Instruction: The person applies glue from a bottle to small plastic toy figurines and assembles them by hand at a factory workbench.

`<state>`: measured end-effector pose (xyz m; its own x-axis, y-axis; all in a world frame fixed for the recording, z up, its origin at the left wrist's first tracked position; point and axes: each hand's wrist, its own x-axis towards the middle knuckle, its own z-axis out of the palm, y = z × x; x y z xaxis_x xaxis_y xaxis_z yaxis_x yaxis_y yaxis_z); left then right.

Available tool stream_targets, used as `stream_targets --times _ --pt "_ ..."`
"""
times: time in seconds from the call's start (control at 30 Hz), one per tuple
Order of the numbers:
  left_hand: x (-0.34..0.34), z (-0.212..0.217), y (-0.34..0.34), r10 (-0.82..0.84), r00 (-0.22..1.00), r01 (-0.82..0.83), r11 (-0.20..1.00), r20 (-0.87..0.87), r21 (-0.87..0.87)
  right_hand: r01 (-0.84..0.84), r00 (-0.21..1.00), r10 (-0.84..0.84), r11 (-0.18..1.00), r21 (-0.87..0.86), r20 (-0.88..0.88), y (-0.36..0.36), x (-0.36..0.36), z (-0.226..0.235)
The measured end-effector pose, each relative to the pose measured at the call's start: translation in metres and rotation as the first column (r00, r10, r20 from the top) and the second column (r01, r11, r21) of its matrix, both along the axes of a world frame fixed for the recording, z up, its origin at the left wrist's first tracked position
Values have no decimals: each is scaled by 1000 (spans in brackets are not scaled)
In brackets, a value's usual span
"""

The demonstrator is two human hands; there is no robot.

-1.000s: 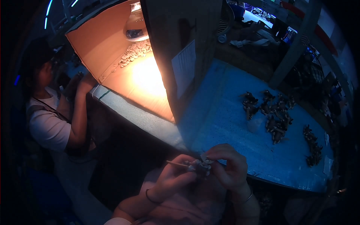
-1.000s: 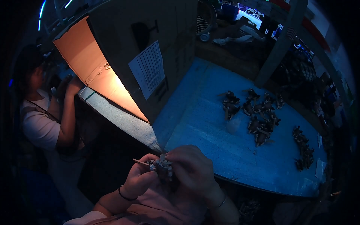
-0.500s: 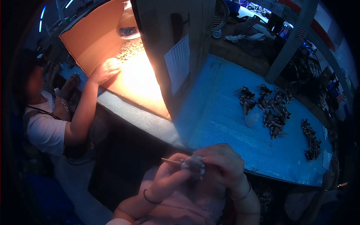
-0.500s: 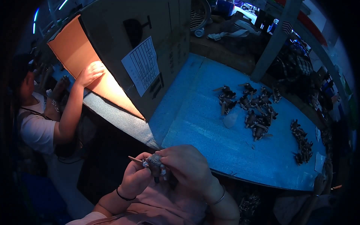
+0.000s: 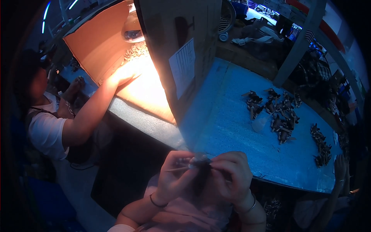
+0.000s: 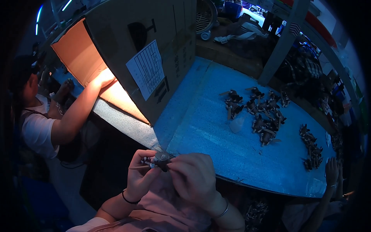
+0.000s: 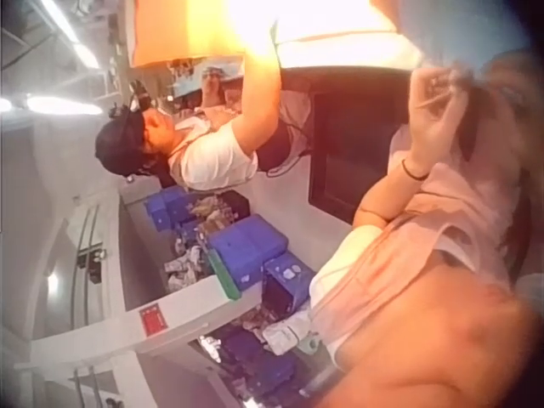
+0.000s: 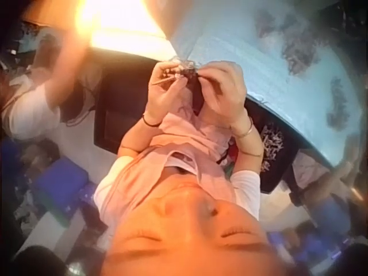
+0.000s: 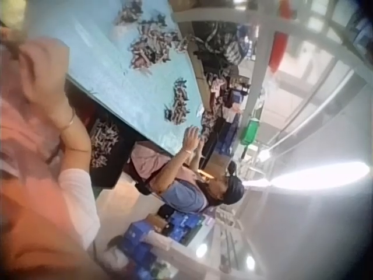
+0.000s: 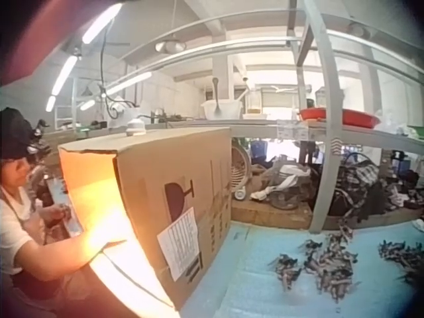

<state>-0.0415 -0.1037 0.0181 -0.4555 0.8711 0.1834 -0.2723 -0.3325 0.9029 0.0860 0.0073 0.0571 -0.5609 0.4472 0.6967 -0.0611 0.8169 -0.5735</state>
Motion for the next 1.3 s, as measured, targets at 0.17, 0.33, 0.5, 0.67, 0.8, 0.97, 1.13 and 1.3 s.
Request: stream_targets --times 0.17,0.33,0.5,0.67,0.8,0.97,1.13,1.3 --pt "5 -1 5 154 964 -141 987 -215 75 58 997 -64 987 150 38 -10 -5 4" --pt "8 -12 7 251 913 -226 968 -322 113 78 996 -81 992 96 33 -13 -6 0" --pt "7 -11 9 275 854 -272 960 -442 72 7 997 -6 1000 -7 73 -5 -3 -1" --pt "6 -12 10 270 884 -268 962 -382 60 -36 992 35 999 3 121 -1 -8 -1" --pt "3 -10 6 238 956 -243 970 -174 -8 -84 982 65 992 96 180 -10 -18 3" --pt "13 -16 12 161 987 -161 985 -5 -67 63 957 -137 958 281 255 -14 -16 -11" --pt "6 -14 -2 98 984 -116 987 -147 -116 35 979 -61 990 135 194 -7 -15 -23" --pt "-8 23 -5 69 912 -80 997 -405 -10 -476 876 330 475 -740 -352 1 5 -39"
